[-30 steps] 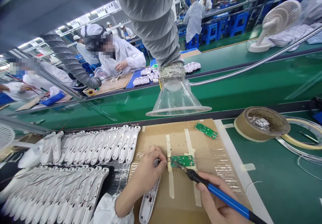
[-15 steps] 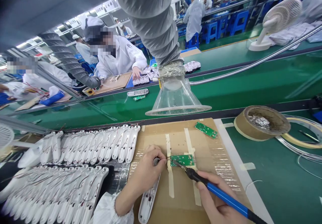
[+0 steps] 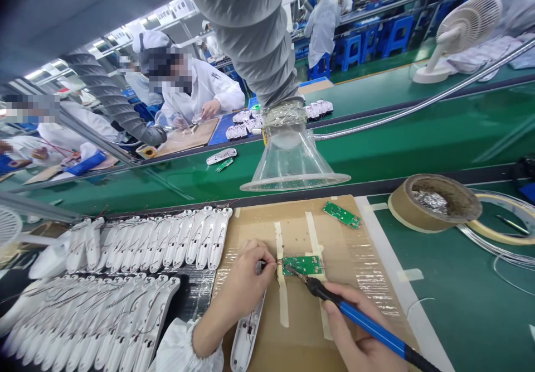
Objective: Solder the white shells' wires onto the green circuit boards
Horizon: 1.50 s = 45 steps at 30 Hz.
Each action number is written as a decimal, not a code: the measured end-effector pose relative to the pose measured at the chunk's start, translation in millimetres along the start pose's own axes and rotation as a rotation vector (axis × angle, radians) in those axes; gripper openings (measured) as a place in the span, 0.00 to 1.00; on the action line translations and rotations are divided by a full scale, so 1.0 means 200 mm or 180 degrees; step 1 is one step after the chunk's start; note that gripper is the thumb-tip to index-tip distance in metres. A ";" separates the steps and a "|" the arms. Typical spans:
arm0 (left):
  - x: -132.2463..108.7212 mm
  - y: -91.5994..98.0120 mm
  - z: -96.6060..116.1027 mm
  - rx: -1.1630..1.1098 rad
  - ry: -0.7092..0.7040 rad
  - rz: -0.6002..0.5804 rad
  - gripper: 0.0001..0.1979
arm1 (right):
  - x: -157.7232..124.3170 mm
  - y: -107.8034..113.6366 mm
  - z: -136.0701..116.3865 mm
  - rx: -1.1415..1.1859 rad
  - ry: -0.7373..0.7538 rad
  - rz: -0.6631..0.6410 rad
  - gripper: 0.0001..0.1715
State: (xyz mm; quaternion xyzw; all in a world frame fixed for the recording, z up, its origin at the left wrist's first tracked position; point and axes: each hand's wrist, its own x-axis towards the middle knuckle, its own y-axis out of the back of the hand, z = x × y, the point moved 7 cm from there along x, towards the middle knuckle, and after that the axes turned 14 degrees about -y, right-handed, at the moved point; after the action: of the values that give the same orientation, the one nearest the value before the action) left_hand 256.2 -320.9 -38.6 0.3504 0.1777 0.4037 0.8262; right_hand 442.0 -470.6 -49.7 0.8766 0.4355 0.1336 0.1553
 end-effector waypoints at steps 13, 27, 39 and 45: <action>0.00 0.00 0.01 0.0037 0.0013 -0.0023 0.11 | -0.03 0.02 0.13 0.0068 -0.0297 -0.0093 0.07; -0.01 0.00 0.00 -0.0060 -0.0108 0.0007 0.10 | -0.03 0.04 0.11 0.0000 -0.0153 0.0014 0.07; -0.01 0.00 0.01 0.0034 -0.0154 0.0078 0.11 | -0.02 -0.02 0.13 0.0219 -0.0663 -0.0212 0.14; -0.01 0.00 0.01 0.0040 -0.0139 0.0071 0.11 | 0.03 -0.01 0.02 0.0213 -0.0893 0.0402 0.26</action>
State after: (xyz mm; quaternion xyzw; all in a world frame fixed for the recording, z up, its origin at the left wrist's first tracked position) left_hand 255.7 -322.7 -37.5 0.3662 0.1582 0.4041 0.8232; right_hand 445.7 -464.3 -53.3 0.9170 0.3577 0.0047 0.1766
